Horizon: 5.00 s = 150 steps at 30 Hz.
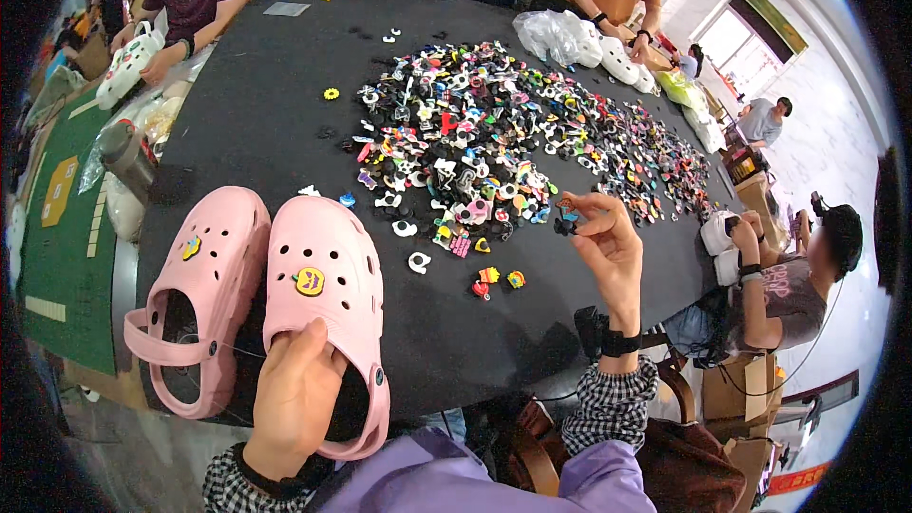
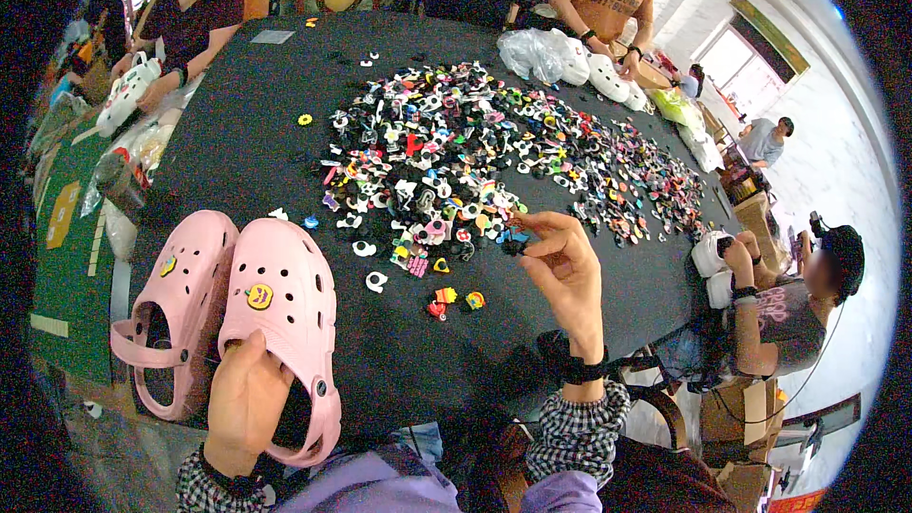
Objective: Manually applying decorative charms to the holes of pink clog-style shoes.
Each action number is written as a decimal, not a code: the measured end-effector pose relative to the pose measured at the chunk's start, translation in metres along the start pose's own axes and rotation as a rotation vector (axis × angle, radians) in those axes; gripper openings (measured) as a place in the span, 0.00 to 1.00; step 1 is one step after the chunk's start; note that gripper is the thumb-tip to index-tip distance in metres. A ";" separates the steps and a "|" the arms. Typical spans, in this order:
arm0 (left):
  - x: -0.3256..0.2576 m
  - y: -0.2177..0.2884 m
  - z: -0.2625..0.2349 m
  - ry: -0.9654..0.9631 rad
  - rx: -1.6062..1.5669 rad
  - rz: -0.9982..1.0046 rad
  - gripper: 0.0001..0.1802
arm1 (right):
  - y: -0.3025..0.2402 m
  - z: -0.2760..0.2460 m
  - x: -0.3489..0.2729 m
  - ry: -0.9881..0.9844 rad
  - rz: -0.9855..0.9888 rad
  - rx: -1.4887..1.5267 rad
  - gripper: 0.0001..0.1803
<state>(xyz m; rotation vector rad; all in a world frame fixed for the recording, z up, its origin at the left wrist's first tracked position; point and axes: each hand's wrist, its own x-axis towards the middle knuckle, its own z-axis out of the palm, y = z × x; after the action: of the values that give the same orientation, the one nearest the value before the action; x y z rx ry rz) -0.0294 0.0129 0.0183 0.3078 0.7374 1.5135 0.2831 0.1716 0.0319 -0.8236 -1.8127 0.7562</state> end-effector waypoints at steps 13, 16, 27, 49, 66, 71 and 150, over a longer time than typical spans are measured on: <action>0.001 0.004 0.002 0.024 -0.013 -0.030 0.30 | 0.035 0.017 0.070 0.182 -0.142 -0.638 0.14; 0.002 0.004 0.003 0.050 -0.010 -0.037 0.30 | 0.034 0.032 0.070 -0.126 -0.164 -0.519 0.15; 0.003 0.005 0.005 0.031 -0.037 -0.042 0.24 | 0.049 0.046 0.055 -0.184 0.323 -0.220 0.09; -0.003 0.005 0.006 0.037 -0.052 -0.031 0.23 | 0.053 0.045 0.055 -0.303 0.498 0.162 0.11; -0.015 0.022 0.009 -0.117 0.207 -0.107 0.28 | 0.045 0.099 0.095 -0.541 -0.249 -0.867 0.18; -0.015 0.028 0.005 -0.222 0.279 -0.097 0.33 | 0.050 0.076 0.098 -0.463 -0.210 -0.878 0.13; -0.009 0.004 0.019 -0.058 -0.231 -0.163 0.23 | 0.011 0.039 0.048 -0.163 0.515 0.381 0.12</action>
<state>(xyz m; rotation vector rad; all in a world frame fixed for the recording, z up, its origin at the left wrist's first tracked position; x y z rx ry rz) -0.0196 0.0093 0.0375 0.1145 0.5232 1.4127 0.2340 0.2115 0.0346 -1.0017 -1.5276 1.4850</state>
